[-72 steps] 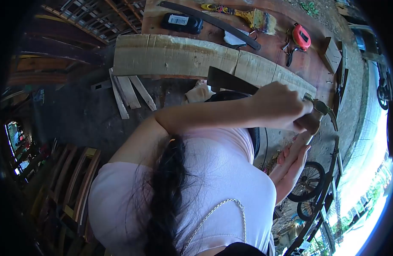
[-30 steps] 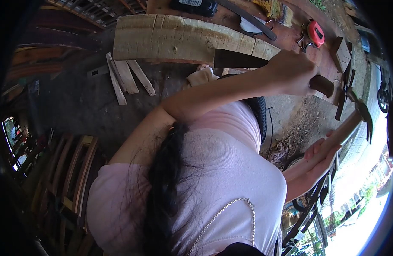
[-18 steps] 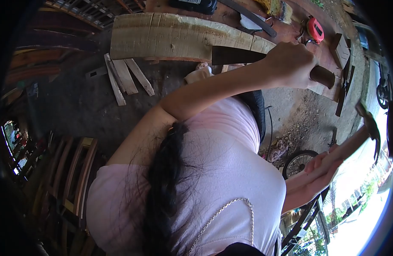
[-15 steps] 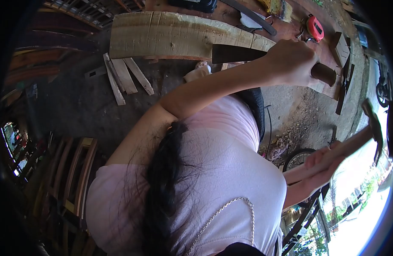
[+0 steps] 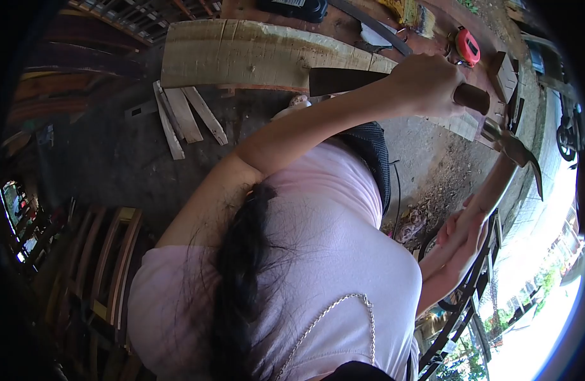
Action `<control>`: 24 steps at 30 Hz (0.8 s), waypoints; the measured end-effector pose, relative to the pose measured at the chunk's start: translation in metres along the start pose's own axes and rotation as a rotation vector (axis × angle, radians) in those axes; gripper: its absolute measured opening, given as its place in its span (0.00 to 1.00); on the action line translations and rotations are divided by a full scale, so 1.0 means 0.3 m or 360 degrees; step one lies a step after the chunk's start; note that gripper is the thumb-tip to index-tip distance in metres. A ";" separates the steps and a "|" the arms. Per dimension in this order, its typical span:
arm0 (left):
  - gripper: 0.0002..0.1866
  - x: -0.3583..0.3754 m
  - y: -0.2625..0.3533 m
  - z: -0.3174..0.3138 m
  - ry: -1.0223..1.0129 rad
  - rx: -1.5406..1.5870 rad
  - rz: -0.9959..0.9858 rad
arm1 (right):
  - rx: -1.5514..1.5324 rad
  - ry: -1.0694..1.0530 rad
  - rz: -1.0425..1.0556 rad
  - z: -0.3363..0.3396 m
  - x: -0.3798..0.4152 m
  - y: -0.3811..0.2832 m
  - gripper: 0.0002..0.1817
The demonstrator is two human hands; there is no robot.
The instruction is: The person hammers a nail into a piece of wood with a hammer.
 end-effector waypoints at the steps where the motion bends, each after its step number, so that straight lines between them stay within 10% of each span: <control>1: 0.12 0.004 -0.001 -0.005 0.0030 -0.0041 -0.0048 | 0.0033 0.0052 0.0041 0.027 -0.002 0.002 0.25; 5: 0.12 0.016 -0.002 -0.005 0.0073 -0.0045 -0.0106 | -0.0562 0.0014 0.0268 0.054 0.001 -0.038 0.24; 10: 0.13 0.003 -0.013 0.001 0.0006 -0.0020 -0.0069 | -0.0002 -0.0032 -0.0047 -0.019 -0.009 -0.017 0.24; 12: 0.13 0.006 -0.030 -0.001 -0.0004 -0.0008 -0.0025 | -0.0178 0.0460 -0.0085 0.017 0.001 -0.044 0.23; 16: 0.15 0.012 -0.024 0.003 0.0005 -0.0080 -0.0020 | -0.0423 0.0283 0.0345 0.012 -0.005 -0.078 0.22; 19: 0.16 0.021 -0.044 -0.002 0.0008 -0.0053 -0.0034 | -0.0145 0.0356 -0.0144 -0.111 0.011 -0.033 0.22; 24: 0.16 0.023 -0.050 -0.005 0.0025 -0.0060 -0.0027 | -0.0190 0.0020 0.0123 0.075 -0.038 -0.028 0.24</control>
Point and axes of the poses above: each hand's wrist, its own x-axis away from the middle knuckle, its own z-axis out of the back of the hand, y = z × x, the point moved 1 cm from there along -x, towards the middle knuckle, and after that the axes turned 4 degrees about -y, right-handed, at the moved point
